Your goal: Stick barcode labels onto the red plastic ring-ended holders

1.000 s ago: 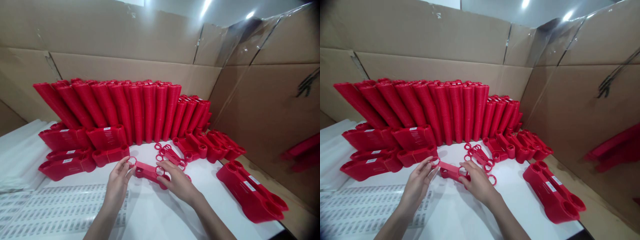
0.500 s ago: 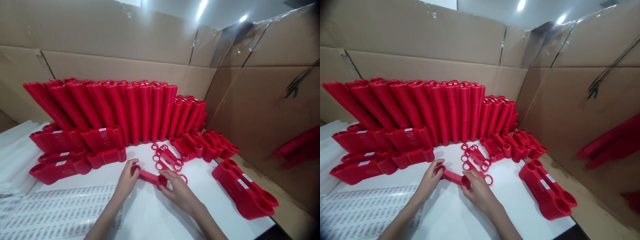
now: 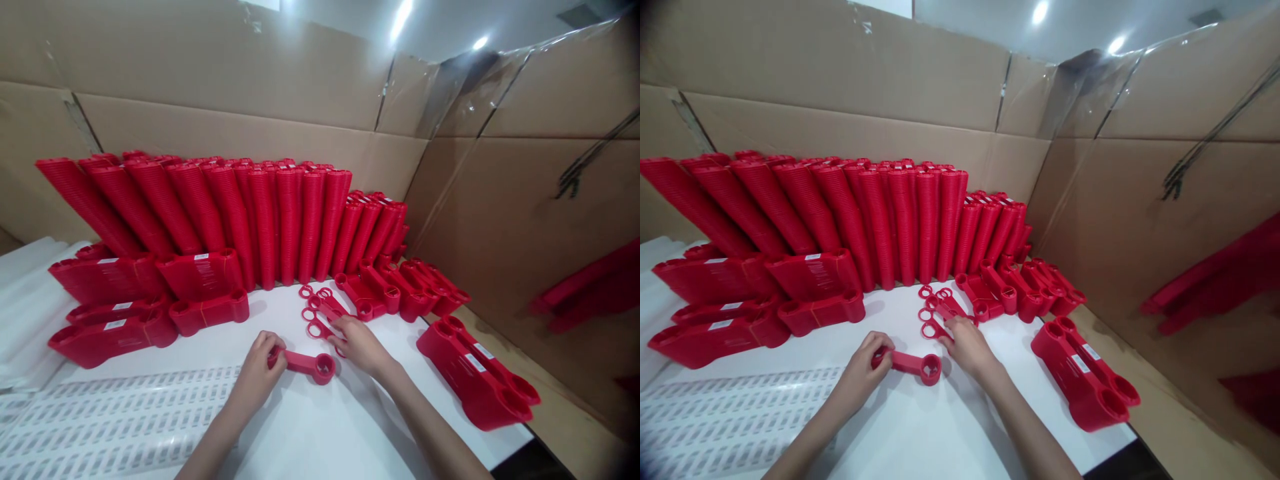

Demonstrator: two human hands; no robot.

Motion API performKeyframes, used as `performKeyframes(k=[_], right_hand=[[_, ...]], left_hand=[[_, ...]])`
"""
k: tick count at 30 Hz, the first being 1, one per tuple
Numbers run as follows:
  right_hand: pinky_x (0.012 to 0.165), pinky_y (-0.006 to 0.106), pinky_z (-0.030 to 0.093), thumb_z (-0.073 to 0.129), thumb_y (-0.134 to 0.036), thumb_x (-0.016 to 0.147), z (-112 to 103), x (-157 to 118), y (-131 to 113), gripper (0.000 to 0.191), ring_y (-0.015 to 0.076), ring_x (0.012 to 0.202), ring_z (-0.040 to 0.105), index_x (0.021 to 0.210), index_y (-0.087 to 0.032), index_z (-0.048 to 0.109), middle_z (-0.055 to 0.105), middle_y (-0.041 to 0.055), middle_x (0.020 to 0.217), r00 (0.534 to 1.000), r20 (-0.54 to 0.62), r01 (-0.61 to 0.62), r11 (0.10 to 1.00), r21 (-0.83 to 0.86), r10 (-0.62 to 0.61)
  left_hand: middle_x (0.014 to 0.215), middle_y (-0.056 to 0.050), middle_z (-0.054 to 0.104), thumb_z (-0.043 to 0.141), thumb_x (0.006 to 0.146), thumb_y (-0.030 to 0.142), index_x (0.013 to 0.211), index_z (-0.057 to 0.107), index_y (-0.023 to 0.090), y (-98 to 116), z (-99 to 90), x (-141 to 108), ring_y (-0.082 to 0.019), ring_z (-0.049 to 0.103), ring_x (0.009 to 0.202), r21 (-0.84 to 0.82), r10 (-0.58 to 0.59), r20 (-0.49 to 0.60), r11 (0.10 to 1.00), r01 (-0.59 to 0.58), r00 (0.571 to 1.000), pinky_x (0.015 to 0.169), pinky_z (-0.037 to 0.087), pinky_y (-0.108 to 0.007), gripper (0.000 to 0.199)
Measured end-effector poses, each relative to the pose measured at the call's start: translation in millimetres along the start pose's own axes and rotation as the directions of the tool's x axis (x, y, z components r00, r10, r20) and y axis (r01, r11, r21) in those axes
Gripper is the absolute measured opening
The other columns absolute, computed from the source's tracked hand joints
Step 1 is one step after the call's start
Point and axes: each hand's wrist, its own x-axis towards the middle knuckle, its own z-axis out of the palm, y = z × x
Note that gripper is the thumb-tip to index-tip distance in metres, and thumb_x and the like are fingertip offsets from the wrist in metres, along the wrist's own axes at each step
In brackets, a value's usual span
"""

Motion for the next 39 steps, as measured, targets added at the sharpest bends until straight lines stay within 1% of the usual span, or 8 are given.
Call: performKeyframes(k=[8, 20, 22, 25, 27, 30, 33, 39], right_hand=[[0.07, 0.027, 0.039, 0.046, -0.013, 0.076, 19.2, 11.6, -2.7, 0.017, 0.0214, 0.085, 0.057, 0.086, -0.014, 0.061, 0.06, 0.0109, 0.093, 0.999, 0.032, -0.035, 0.996, -0.081, 0.037], [0.066, 0.025, 0.038, 0.042, -0.011, 0.076, 9.3, 16.2, 6.3, 0.019, 0.0171, 0.075, 0.056, 0.077, -0.014, 0.061, 0.06, 0.0066, 0.082, 0.996, -0.085, -0.006, 0.997, 0.081, 0.013], [0.069, 0.025, 0.039, 0.042, -0.014, 0.079, 1.6, 12.7, 2.2, 0.019, 0.0168, 0.077, 0.055, 0.081, -0.014, 0.061, 0.06, 0.0062, 0.083, 0.993, -0.119, 0.008, 0.991, 0.136, 0.008], [0.067, 0.023, 0.04, 0.039, -0.02, 0.083, -14.9, -0.1, -16.0, 0.02, 0.0147, 0.075, 0.054, 0.085, -0.015, 0.058, 0.059, 0.0044, 0.083, 0.986, -0.169, 0.029, 0.973, 0.23, 0.01], [0.06, 0.022, 0.04, 0.042, -0.026, 0.084, -22.2, -11.4, -34.9, 0.019, 0.0127, 0.066, 0.051, 0.075, -0.016, 0.056, 0.054, 0.0016, 0.073, 0.991, -0.132, 0.057, 0.905, 0.422, 0.0], [0.057, 0.021, 0.038, 0.051, -0.032, 0.08, -19.4, -24.2, -62.4, 0.021, 0.0112, 0.062, 0.046, 0.069, -0.015, 0.056, 0.049, -0.0006, 0.066, 0.992, 0.047, 0.043, 0.674, 0.737, -0.115], [0.059, 0.022, 0.038, 0.052, -0.036, 0.08, -7.4, -26.8, -74.7, 0.024, 0.0119, 0.065, 0.048, 0.078, -0.013, 0.061, 0.051, 0.0013, 0.072, 0.975, 0.145, -0.038, 0.512, 0.858, -0.17], [0.066, 0.025, 0.038, 0.051, -0.033, 0.081, -0.7, -23.8, -74.7, 0.022, 0.0129, 0.071, 0.049, 0.076, -0.014, 0.06, 0.05, 0.0016, 0.074, 0.992, 0.081, -0.019, 0.501, 0.865, -0.102]], left_hand=[[0.104, -0.006, 0.05, 0.044, 0.082, 0.033, 0.105, 0.049, 0.021, -1.3, -17.3, -14.9, -0.018, 0.052, 0.094, -0.022, -0.039, 0.1, 0.999, 0.042, 0.994, 0.083, 0.043, -0.031, 0.026], [0.109, -0.006, 0.049, 0.043, 0.084, 0.033, 0.109, 0.047, 0.023, -10.3, -25.6, -15.5, -0.02, 0.051, 0.098, 0.037, -0.073, 0.135, 0.997, 0.069, 0.988, 0.087, 0.042, -0.036, 0.027], [0.119, -0.007, 0.044, 0.048, 0.082, 0.034, 0.114, 0.045, 0.024, -5.2, -27.6, -15.3, -0.022, 0.046, 0.109, 0.019, -0.069, 0.057, 0.998, 0.068, 0.996, 0.095, 0.037, -0.04, 0.034], [0.131, -0.008, 0.036, 0.053, 0.079, 0.036, 0.124, 0.035, 0.028, 14.4, -25.8, -13.5, -0.024, 0.036, 0.121, -0.179, -0.074, -0.23, 0.983, 0.032, 0.97, 0.101, 0.031, -0.044, 0.048], [0.132, -0.009, 0.037, 0.054, 0.079, 0.038, 0.128, 0.026, 0.03, 32.5, -22.9, -11.7, -0.023, 0.04, 0.12, -0.453, -0.148, -0.348, 0.891, -0.028, 0.926, 0.098, 0.034, -0.043, 0.057], [0.128, -0.009, 0.044, 0.055, 0.079, 0.04, 0.13, 0.022, 0.033, 53.5, -21.0, -9.7, -0.024, 0.05, 0.112, -0.789, -0.276, -0.243, 0.614, -0.023, 0.93, 0.09, 0.042, -0.041, 0.061], [0.115, -0.009, 0.055, 0.056, 0.078, 0.039, 0.119, 0.039, 0.029, 54.8, -22.4, -8.9, -0.025, 0.057, 0.102, -0.916, -0.331, -0.153, 0.401, -0.008, 0.931, 0.084, 0.046, -0.041, 0.045], [0.087, 0.002, 0.057, 0.064, 0.072, 0.028, 0.09, 0.052, 0.022, 34.9, -19.1, -9.7, -0.018, 0.06, 0.093, -0.937, -0.467, -0.236, 0.342, -0.072, 0.852, 0.086, 0.046, -0.033, 0.022]])
